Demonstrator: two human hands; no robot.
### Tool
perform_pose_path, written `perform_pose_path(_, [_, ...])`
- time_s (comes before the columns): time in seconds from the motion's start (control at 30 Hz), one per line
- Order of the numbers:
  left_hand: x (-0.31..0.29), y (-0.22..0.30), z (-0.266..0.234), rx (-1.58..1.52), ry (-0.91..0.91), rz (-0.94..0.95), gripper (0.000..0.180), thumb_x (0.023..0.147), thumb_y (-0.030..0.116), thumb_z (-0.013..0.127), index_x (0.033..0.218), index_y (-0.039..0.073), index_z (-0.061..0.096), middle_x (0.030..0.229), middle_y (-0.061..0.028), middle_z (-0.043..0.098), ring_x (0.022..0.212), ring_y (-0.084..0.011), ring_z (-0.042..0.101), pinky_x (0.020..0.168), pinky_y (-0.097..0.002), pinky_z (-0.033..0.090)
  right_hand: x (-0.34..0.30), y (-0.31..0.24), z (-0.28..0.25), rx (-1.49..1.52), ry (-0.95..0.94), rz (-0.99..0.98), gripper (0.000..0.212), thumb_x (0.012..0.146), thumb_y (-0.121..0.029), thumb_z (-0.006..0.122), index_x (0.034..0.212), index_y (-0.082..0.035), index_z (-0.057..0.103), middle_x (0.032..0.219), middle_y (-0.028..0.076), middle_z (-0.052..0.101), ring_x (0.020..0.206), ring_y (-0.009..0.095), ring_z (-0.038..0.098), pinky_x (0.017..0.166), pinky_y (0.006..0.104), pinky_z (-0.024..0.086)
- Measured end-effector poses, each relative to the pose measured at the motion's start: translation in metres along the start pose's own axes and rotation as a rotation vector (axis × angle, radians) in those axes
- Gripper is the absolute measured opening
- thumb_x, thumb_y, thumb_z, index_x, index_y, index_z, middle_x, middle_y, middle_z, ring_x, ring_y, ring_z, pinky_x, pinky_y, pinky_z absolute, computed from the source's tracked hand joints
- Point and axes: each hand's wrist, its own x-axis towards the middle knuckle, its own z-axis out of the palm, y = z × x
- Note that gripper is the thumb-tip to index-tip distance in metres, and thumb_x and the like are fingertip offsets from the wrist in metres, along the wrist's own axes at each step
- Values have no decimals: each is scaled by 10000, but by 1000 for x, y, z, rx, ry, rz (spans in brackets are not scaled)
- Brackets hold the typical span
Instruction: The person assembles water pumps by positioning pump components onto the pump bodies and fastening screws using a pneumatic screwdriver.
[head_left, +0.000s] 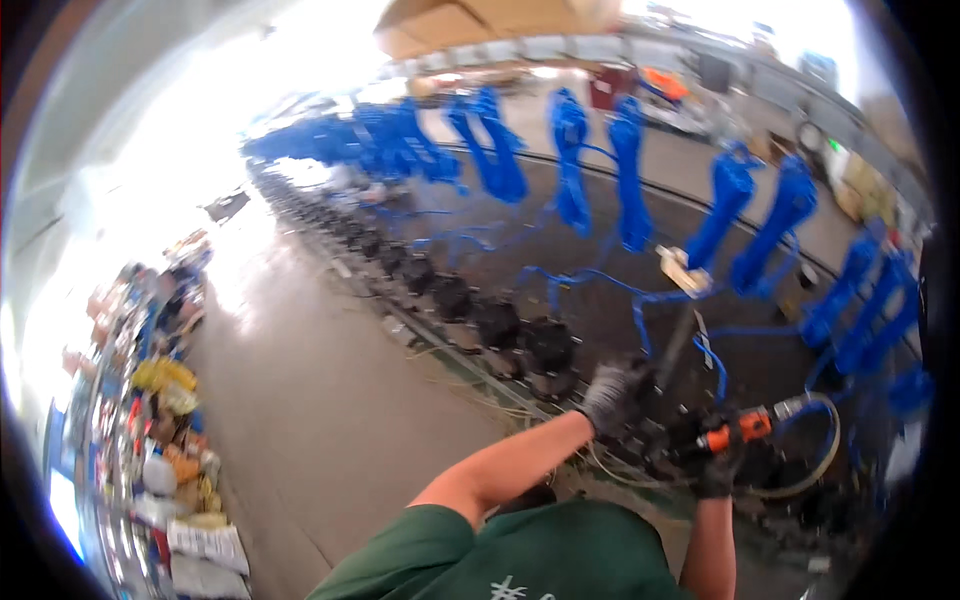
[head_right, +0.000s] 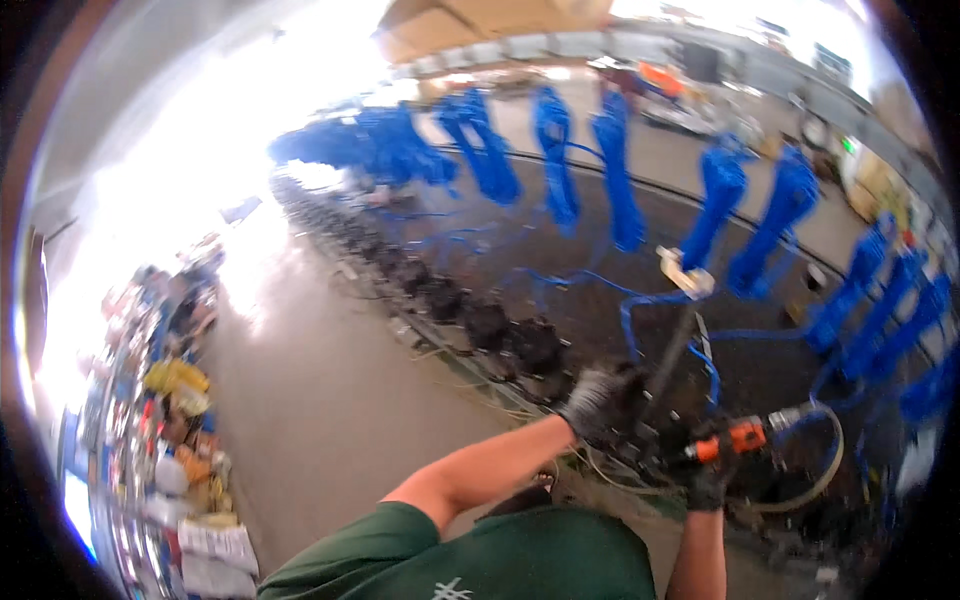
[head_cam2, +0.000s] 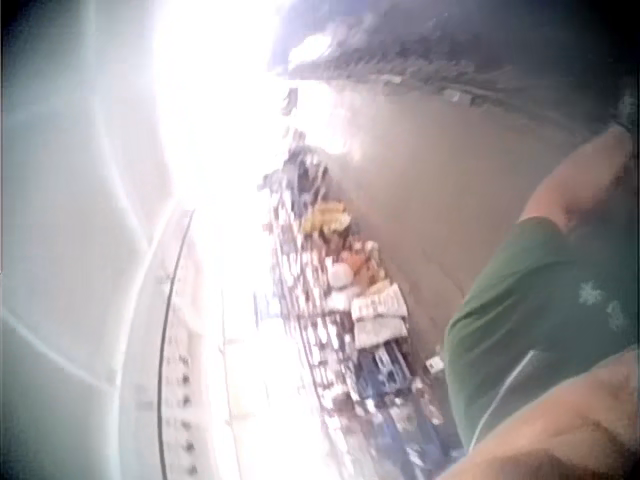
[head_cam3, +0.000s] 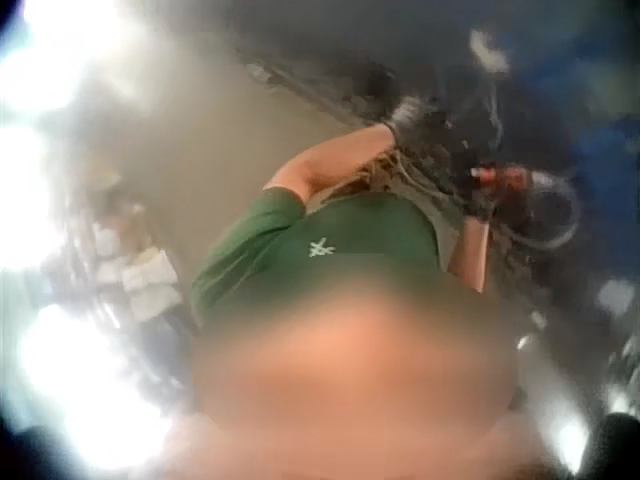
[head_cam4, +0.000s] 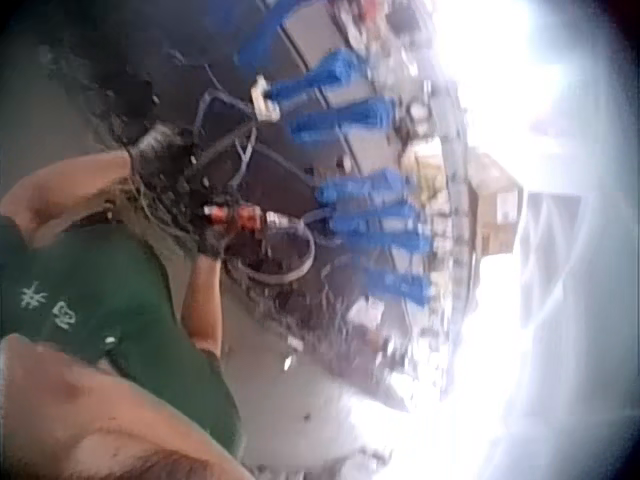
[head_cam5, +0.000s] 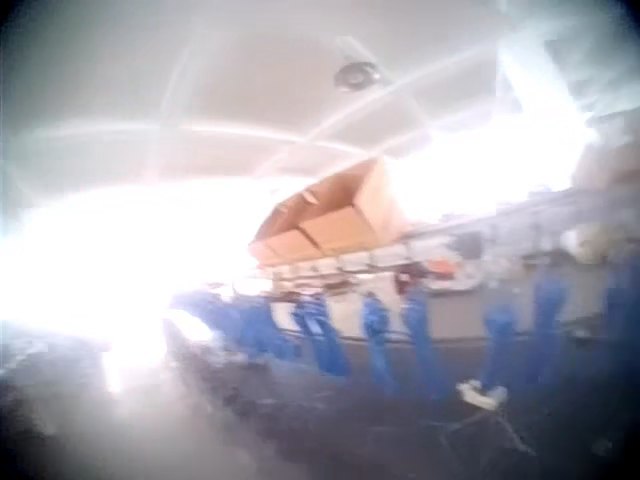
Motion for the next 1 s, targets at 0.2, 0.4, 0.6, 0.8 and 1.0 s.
perform_pose_path(0.2, [-39, -13, -35, -111, 288, 106, 495, 780, 48, 728, 1260, 78, 609, 1238, -192, 599, 1152, -408, 569, 991, -520, 470, 8, 3, -8, 136, 201, 69, 350, 858, -323, 800, 1034, -80, 620, 882, 78, 669, 845, 243, 669, 805, 405, 578])
perform_pose_path(0.4, [-108, -71, 20, -212, -400, 286, 301, 828, 107, 686, 1126, 96, 642, 1157, -157, 634, 1122, -357, 589, 933, -460, 495, -6, -27, 35, 139, 219, 115, 517, 890, -534, 751, 1105, -74, 654, 940, 96, 721, 885, 289, 688, 808, 519, 572])
perform_pose_path(0.6, [-84, -87, 104, 141, -693, 844, 246, 879, 169, 618, 1107, 90, 663, 1125, -168, 651, 1062, -333, 639, 898, -451, 521, -21, -28, 92, -118, 136, 9, 423, 919, -389, 741, 1179, -83, 608, 932, 95, 698, 883, 275, 685, 791, 474, 569])
perform_pose_path(0.8, [-66, -79, 132, 43, -677, 763, 225, 876, 169, 624, 1080, 90, 677, 1098, -169, 662, 1040, -334, 649, 881, -451, 525, -20, -3, 130, -329, 82, -44, 471, 874, -271, 783, 1242, -47, 594, 952, 121, 703, 859, 260, 685, 785, 403, 563])
perform_pose_path(1.0, [-55, -71, 146, -56, -645, 665, 205, 873, 169, 630, 1053, 90, 690, 1072, -169, 674, 1018, -336, 659, 864, -452, 530, -6, 20, 126, -496, 135, -19, 530, 866, -122, 777, 1328, -21, 538, 999, 125, 717, 889, 266, 701, 811, 430, 577])
